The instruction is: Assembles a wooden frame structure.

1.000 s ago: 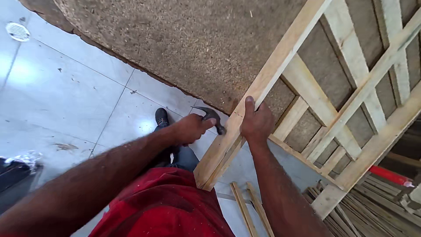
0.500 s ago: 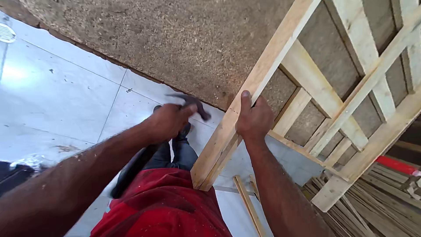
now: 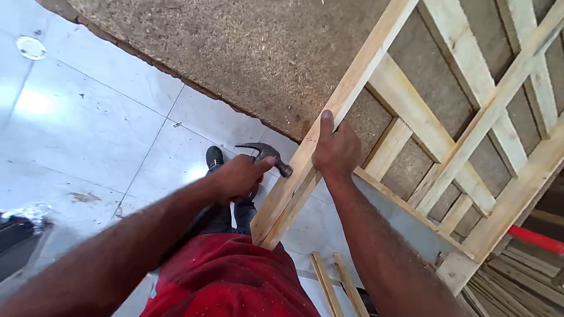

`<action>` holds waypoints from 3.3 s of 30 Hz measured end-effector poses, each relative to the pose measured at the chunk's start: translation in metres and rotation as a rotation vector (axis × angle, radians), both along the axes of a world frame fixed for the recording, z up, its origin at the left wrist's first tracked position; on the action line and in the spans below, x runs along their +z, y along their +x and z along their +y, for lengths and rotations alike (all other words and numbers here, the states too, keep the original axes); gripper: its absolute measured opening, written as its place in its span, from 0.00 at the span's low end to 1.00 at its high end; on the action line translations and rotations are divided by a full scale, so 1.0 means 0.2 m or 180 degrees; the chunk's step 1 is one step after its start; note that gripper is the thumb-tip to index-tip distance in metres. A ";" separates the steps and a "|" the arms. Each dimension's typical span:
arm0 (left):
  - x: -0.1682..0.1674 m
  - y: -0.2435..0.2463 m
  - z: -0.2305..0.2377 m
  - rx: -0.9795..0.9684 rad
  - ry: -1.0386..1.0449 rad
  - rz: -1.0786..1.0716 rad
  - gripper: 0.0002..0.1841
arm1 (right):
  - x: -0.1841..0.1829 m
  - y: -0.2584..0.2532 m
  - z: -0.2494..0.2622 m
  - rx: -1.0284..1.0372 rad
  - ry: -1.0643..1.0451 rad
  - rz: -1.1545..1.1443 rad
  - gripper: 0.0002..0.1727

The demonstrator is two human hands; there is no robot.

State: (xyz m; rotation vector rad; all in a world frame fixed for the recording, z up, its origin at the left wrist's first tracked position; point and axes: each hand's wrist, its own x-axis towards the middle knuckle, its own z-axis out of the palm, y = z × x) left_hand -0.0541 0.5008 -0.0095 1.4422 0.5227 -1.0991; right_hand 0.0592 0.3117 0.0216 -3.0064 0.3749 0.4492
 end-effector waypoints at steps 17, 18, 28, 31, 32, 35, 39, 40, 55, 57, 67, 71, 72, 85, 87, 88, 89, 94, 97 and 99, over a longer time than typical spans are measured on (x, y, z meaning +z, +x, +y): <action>0.00 -0.12 -0.11 0.1361 -0.0240 0.0092 0.32 | 0.01 -0.02 0.00 0.0055 -0.0005 -0.0041 0.46; 0.01 -0.11 -0.10 0.0869 -0.0279 0.0086 0.32 | 0.01 -0.01 0.00 0.0057 0.0000 -0.0068 0.46; 0.05 -0.07 0.09 -0.0407 0.0122 -0.0175 0.33 | -0.01 -0.01 -0.01 0.0057 -0.0092 -0.0137 0.46; 0.06 -0.07 0.22 -0.1224 0.0413 -0.0347 0.32 | -0.01 -0.01 -0.01 0.0060 -0.0102 -0.0139 0.46; 0.05 -0.04 0.26 -0.0886 0.0468 -0.0416 0.33 | -0.01 -0.01 -0.01 0.0058 -0.0099 -0.0157 0.46; 0.03 -0.01 0.19 0.0350 0.0260 -0.0327 0.32 | 0.00 -0.02 -0.01 0.0086 -0.0074 -0.0109 0.46; 0.05 -0.08 0.12 -0.1284 0.0053 -0.0171 0.31 | -0.01 -0.02 -0.03 0.0107 -0.0043 -0.0138 0.44; 0.05 -0.09 0.18 -0.1449 0.0177 -0.0147 0.31 | -0.01 -0.02 -0.04 0.0095 -0.0052 -0.0130 0.44; 0.04 -0.30 0.03 0.2144 0.0205 0.0237 0.33 | -0.01 -0.04 -0.05 0.0090 -0.0026 -0.0174 0.47; 0.09 -0.34 -0.11 0.1316 -0.0170 0.0343 0.35 | 0.00 -0.04 -0.05 0.0099 -0.0011 -0.0193 0.47; 0.12 -0.37 -0.19 0.0932 -0.0413 0.0225 0.33 | 0.01 -0.05 -0.08 0.0081 0.0071 -0.0181 0.47; 0.20 -0.36 -0.07 0.0985 -0.0535 -0.0035 0.30 | 0.03 -0.01 -0.09 0.0139 0.0137 -0.0156 0.48; 0.20 -0.34 -0.03 0.1261 -0.0516 -0.0022 0.30 | 0.03 0.01 -0.09 0.0164 0.0150 -0.0162 0.48; 0.14 -0.19 0.09 0.0659 -0.0090 0.0012 0.30 | -0.01 0.00 -0.12 0.0492 0.0308 -0.0920 0.42; 0.14 -0.21 0.08 0.0619 -0.0168 0.0056 0.30 | -0.01 -0.21 -0.11 0.0726 0.0381 -0.0877 0.46; 0.14 -0.21 0.08 0.0610 -0.0172 0.0063 0.30 | -0.02 -0.30 -0.09 0.0770 0.0412 -0.0818 0.48; 0.14 -0.20 0.08 0.0611 -0.0166 0.0052 0.30 | -0.05 -0.37 -0.09 0.0789 0.0497 -0.0875 0.48; 0.16 -0.10 0.09 0.0977 -0.0176 -0.0168 0.29 | -0.16 -0.43 -0.10 0.0729 0.1193 -0.1358 0.35; 0.11 -0.08 0.05 0.0420 0.0009 -0.0171 0.31 | -0.16 -0.43 -0.10 0.0716 0.1240 -0.1322 0.33; 0.05 -0.11 0.06 -0.0899 0.0061 -0.0091 0.33 | -0.15 -0.44 -0.11 0.0745 0.1210 -0.1292 0.34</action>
